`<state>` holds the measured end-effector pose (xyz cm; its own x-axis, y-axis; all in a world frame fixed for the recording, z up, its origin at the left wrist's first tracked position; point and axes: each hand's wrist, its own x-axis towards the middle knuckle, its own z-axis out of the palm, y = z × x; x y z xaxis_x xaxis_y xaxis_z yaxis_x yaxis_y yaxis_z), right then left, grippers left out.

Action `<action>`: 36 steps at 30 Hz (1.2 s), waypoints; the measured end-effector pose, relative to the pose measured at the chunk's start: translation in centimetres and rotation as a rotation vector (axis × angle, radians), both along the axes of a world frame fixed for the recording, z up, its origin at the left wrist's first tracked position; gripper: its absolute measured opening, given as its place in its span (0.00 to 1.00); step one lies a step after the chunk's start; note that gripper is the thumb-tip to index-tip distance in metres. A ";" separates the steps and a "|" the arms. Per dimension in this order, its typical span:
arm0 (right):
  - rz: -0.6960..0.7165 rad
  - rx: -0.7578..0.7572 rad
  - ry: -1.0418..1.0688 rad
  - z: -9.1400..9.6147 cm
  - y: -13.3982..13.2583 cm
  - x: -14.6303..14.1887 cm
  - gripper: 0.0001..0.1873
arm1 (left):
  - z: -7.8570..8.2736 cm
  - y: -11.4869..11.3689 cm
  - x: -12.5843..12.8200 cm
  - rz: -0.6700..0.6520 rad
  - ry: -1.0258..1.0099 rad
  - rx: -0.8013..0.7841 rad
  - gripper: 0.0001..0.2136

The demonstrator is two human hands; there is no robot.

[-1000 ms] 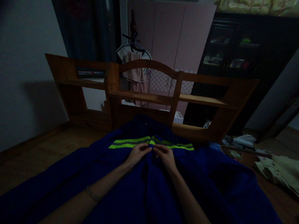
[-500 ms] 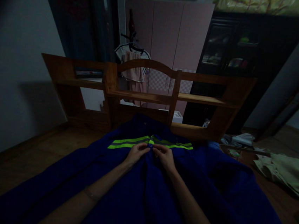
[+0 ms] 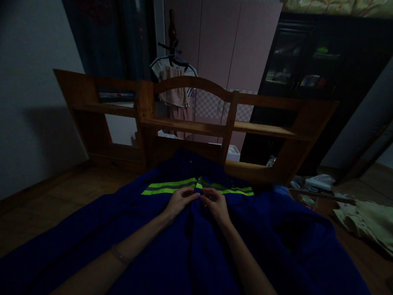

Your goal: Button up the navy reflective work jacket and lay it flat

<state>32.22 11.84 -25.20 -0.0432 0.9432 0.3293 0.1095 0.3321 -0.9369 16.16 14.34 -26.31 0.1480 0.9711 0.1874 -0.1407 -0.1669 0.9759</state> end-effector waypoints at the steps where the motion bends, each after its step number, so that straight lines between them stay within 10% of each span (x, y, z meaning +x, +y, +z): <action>1: 0.004 -0.002 0.003 0.0 0.0 0.0 0.19 | 0.0 0.0 0.0 -0.002 0.003 0.001 0.17; 23: -0.010 -0.021 -0.053 0.3 -0.1 0.0 0.20 | 0.1 0.0 -0.2 0.001 0.031 0.052 0.14; 36: -0.242 0.384 -0.696 0.9 -1.2 -0.4 0.09 | -0.4 0.2 -0.3 -0.010 0.208 0.222 0.10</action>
